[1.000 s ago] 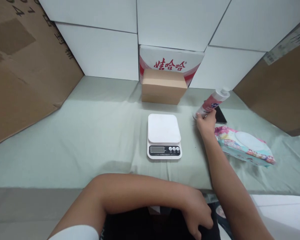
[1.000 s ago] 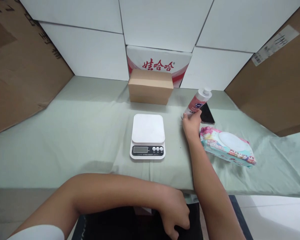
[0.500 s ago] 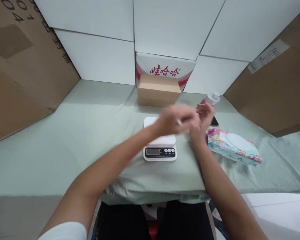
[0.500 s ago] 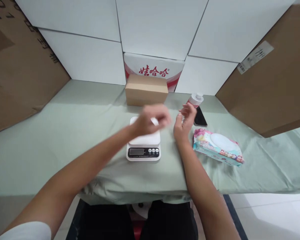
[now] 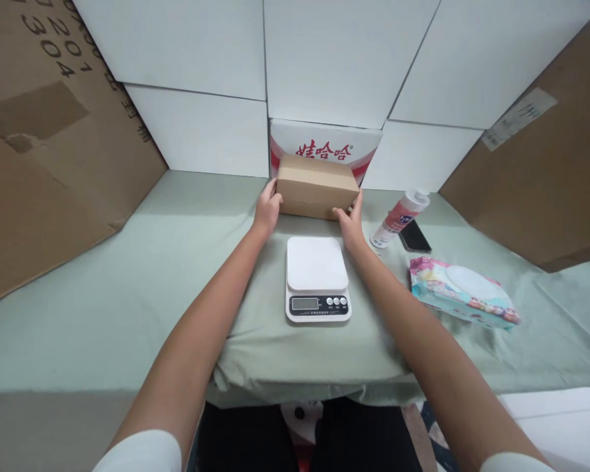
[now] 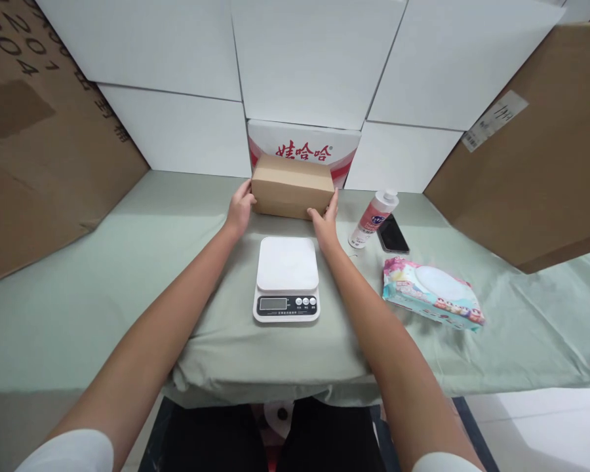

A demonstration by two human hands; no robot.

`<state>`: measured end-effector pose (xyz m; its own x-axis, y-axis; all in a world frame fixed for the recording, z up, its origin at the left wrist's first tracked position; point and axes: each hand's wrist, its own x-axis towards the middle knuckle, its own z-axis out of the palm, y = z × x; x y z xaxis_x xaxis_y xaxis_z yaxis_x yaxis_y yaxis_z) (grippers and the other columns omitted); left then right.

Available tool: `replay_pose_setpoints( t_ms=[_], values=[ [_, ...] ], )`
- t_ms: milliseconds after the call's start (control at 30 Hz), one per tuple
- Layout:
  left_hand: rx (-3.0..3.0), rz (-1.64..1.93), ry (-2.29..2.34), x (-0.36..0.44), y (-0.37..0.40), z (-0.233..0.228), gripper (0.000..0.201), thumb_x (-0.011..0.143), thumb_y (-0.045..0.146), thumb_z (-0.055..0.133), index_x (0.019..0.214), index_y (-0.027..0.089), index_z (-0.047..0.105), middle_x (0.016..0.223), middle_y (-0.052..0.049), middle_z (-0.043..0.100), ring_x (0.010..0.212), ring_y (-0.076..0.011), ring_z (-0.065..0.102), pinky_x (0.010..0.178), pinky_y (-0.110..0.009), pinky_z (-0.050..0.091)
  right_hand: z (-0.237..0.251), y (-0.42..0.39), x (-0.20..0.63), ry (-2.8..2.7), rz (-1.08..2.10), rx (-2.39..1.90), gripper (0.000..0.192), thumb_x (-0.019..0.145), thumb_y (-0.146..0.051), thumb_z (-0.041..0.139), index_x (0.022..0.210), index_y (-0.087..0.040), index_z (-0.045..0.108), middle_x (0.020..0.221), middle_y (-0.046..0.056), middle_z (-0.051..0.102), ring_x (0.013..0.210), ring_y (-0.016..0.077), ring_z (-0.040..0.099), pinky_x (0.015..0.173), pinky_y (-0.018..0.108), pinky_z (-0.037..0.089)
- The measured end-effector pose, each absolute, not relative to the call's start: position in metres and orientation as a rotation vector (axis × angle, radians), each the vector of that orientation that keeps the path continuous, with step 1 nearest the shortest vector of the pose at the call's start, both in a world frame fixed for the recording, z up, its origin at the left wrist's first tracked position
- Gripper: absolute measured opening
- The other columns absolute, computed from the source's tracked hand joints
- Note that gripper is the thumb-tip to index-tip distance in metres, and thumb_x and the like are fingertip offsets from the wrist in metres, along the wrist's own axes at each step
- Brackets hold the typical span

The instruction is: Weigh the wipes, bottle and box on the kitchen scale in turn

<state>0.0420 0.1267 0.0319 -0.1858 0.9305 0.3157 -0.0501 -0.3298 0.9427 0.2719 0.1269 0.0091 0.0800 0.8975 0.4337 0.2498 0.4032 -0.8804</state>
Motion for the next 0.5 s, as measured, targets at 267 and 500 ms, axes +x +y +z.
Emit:
replay_pose_setpoints(
  t_ms=[267, 500],
  values=[
    [1.507, 1.578, 0.901, 0.021, -0.010, 0.049, 0.076, 0.080, 0.014, 0.057, 0.155, 0.020, 0.056, 0.165, -0.009, 0.056, 0.157, -0.0336, 0.048, 0.131, -0.050, 0.042, 0.021, 0.009, 0.319, -1.576, 0.591, -0.919, 0.109, 0.084, -0.049, 0.077, 0.168, -0.047, 0.007, 0.168, 0.008, 0.037, 0.150, 0.0300, 0.050, 0.122, 0.054, 0.050],
    [1.465, 1.596, 0.940, 0.020, -0.087, -0.001, 0.079, 0.084, 0.013, 0.058, 0.162, 0.025, 0.050, 0.170, -0.009, 0.049, 0.159, -0.0316, 0.046, 0.134, -0.051, 0.039, -0.013, -0.047, 0.329, -1.656, 0.556, -0.915, 0.105, 0.089, -0.039, 0.074, 0.169, -0.047, 0.007, 0.176, 0.007, 0.028, 0.162, 0.0308, 0.037, 0.128, 0.059, 0.041]
  ],
)
